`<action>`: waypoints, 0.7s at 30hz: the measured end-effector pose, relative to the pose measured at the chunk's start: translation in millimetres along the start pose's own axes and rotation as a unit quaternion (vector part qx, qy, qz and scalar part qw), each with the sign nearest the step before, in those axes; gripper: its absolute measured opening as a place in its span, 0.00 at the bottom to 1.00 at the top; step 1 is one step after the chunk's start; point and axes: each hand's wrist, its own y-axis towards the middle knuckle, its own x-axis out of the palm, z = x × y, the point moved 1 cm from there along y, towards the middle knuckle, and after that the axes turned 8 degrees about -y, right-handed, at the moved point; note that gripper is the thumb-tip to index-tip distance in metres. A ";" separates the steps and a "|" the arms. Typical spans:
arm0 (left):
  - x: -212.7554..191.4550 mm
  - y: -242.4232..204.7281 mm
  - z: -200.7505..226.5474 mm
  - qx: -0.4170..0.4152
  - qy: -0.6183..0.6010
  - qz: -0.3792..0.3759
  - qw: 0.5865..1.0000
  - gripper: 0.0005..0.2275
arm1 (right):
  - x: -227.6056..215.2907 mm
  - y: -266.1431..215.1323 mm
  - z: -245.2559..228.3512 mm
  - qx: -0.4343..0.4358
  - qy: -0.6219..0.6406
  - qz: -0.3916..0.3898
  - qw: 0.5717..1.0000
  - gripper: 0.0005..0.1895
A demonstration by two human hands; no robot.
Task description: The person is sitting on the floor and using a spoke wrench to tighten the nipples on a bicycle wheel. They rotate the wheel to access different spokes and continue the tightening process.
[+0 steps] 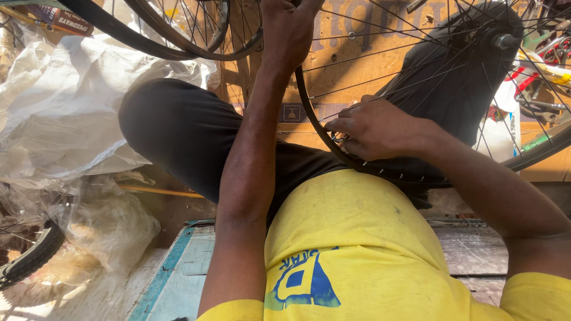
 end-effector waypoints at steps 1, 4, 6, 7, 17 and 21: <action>-1.9 0.8 -2.0 0.010 0.022 -0.004 1.000 0.16 | 3.9 -1.3 0.6 -0.007 0.012 -0.010 1.000 0.25; 3.3 4.9 -2.1 -0.006 0.000 -0.011 1.000 0.19 | 6.3 -4.5 10.2 -0.004 0.023 0.005 1.000 0.26; 1.3 5.7 0.4 -0.011 -0.014 -0.010 1.000 0.20 | 14.8 -7.8 4.0 0.012 0.031 0.056 0.998 0.28; 2.0 5.9 0.9 0.000 -0.009 -0.010 1.000 0.19 | 20.5 -9.5 -1.2 0.013 0.009 0.106 0.994 0.26; 5.5 6.2 1.8 -0.023 -0.014 -0.022 0.999 0.18 | 29.6 -24.1 -1.9 0.004 -0.014 0.204 0.979 0.14; 8.2 4.9 8.9 -0.030 -0.023 -0.016 0.999 0.14 | 24.8 -31.7 -3.0 -0.015 -0.043 0.276 0.960 0.19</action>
